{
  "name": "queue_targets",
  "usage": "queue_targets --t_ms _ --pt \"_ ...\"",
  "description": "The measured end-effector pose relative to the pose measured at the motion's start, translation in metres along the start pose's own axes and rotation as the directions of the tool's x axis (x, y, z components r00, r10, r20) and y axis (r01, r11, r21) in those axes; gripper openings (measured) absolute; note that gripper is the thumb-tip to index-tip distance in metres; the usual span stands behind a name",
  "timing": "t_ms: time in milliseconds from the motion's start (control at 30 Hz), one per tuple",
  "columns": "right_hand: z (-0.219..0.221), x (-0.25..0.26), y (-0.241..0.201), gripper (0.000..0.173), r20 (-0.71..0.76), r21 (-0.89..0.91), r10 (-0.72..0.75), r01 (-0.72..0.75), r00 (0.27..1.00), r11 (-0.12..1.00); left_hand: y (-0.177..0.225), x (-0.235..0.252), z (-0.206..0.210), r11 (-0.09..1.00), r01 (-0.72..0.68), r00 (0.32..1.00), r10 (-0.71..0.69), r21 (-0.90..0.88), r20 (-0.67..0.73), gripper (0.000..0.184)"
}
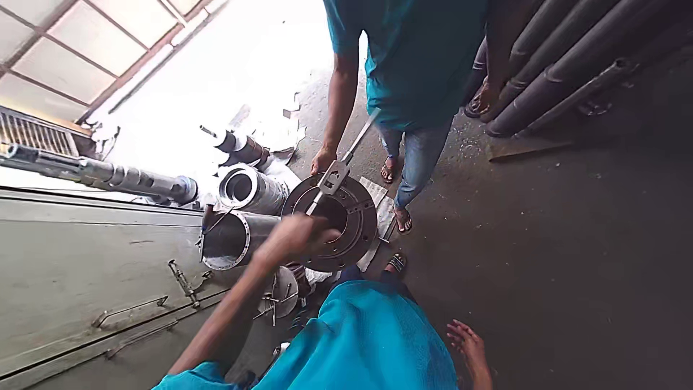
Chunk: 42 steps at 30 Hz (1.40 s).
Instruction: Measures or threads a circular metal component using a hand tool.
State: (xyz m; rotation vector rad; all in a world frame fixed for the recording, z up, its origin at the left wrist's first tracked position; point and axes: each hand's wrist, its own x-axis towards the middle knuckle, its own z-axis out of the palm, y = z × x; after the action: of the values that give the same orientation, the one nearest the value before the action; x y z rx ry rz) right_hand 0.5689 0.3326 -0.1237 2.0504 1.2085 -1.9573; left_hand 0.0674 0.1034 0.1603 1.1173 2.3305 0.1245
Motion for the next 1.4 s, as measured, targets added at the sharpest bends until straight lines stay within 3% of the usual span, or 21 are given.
queue_targets --t_ms 33,100,167,267,333,433,500,567,600,700,767,833,900,1000,1033,1100,1133,1200,1233,1300,1400 --pt "-0.004 -0.002 0.011 0.031 -0.020 0.019 0.032 -0.032 0.999 0.999 -0.027 0.001 -0.015 0.984 0.174 0.981 -0.171 0.029 -0.090 0.051" --pt "-0.003 -0.002 0.025 0.032 -0.035 0.019 0.063 -0.063 0.997 0.998 -0.065 0.037 -0.051 0.931 0.363 0.902 -0.341 0.038 -0.264 0.065" --pt "0.006 0.002 0.029 0.034 -0.017 -0.008 0.077 -0.077 0.997 0.997 -0.068 0.101 -0.076 0.926 0.377 0.887 -0.357 0.012 -0.292 0.072" --pt "0.020 0.005 0.001 0.033 0.012 -0.072 0.060 -0.059 0.998 0.996 -0.001 0.178 -0.062 0.967 0.212 0.926 -0.244 -0.138 -0.288 0.058" --pt "0.032 0.007 -0.022 0.033 0.030 -0.060 -0.017 0.019 0.999 0.998 0.068 0.182 -0.034 0.998 0.022 0.970 -0.037 -0.064 -0.238 0.058" --pt "0.034 0.008 -0.039 0.031 0.030 -0.011 -0.078 0.079 0.996 0.997 0.127 0.123 0.022 0.933 -0.359 0.932 0.357 0.030 0.054 0.046" --pt "0.029 0.010 -0.041 0.030 0.023 0.000 -0.081 0.081 0.996 0.997 0.122 0.064 0.033 0.907 -0.421 0.864 0.405 -0.012 0.298 0.059" --pt "0.020 0.009 -0.032 0.030 -0.007 0.038 -0.079 0.079 0.997 0.996 0.079 0.017 0.010 0.984 -0.179 0.898 0.160 0.007 0.410 0.071" --pt "0.017 0.009 -0.025 0.029 -0.032 0.067 -0.071 0.073 0.997 0.995 0.046 0.008 -0.007 0.999 0.006 0.934 -0.023 0.050 0.357 0.069" --pt "0.006 0.010 -0.006 0.032 -0.060 0.062 -0.008 0.011 0.998 0.998 -0.045 0.034 -0.049 0.905 0.418 0.908 -0.415 0.078 -0.050 0.069" --pt "0.013 0.013 0.001 0.033 -0.025 -0.016 0.042 -0.043 0.999 0.999 -0.054 0.080 -0.071 0.861 0.504 0.852 -0.483 0.069 -0.201 0.079" --pt "0.020 0.016 -0.009 0.034 0.027 -0.095 0.063 -0.061 0.998 0.994 -0.014 0.128 -0.077 0.853 0.521 0.828 -0.510 -0.017 -0.233 0.075" --pt "0.030 0.022 -0.023 0.032 0.044 -0.124 0.029 -0.023 0.999 0.992 0.028 0.160 -0.057 0.932 0.347 0.885 -0.361 -0.101 -0.295 0.060" --pt "0.039 0.026 -0.039 0.030 0.049 -0.096 -0.037 0.042 0.998 0.994 0.074 0.157 -0.002 0.986 -0.168 0.941 0.155 -0.020 -0.301 0.048" --pt "0.038 0.026 -0.043 0.030 0.055 -0.085 -0.058 0.063 0.997 0.994 0.083 0.140 0.014 0.949 -0.316 0.922 0.310 0.012 -0.232 0.040" --pt "0.033 0.024 -0.046 0.030 0.058 -0.057 -0.083 0.087 0.995 0.995 0.092 0.085 0.034 0.910 -0.414 0.910 0.413 0.029 0.040 0.041" --pt "0.028 0.023 -0.045 0.029 0.042 -0.035 -0.095 0.097 0.995 0.995 0.086 0.056 0.034 0.927 -0.373 0.918 0.363 0.040 0.160 0.051" --pt "0.019 0.021 -0.035 0.029 -0.004 0.026 -0.096 0.096 0.995 0.995 0.046 0.018 0.013 0.993 -0.065 0.977 0.044 0.097 0.207 0.061" --pt "0.015 0.020 -0.026 0.029 -0.026 0.057 -0.083 0.084 0.996 0.995 0.014 0.016 -0.001 0.986 0.127 0.987 -0.136 0.105 0.082 0.059" --pt "0.009 0.021 -0.014 0.029 -0.052 0.086 -0.033 0.038 0.998 0.996 -0.042 0.047 -0.028 0.931 0.366 0.904 -0.352 0.010 -0.243 0.061" --pt "0.021 0.020 -0.006 0.032 -0.020 -0.004 0.059 -0.059 0.998 0.998 -0.030 0.132 -0.060 0.878 0.450 0.807 -0.478 -0.164 -0.347 0.063"
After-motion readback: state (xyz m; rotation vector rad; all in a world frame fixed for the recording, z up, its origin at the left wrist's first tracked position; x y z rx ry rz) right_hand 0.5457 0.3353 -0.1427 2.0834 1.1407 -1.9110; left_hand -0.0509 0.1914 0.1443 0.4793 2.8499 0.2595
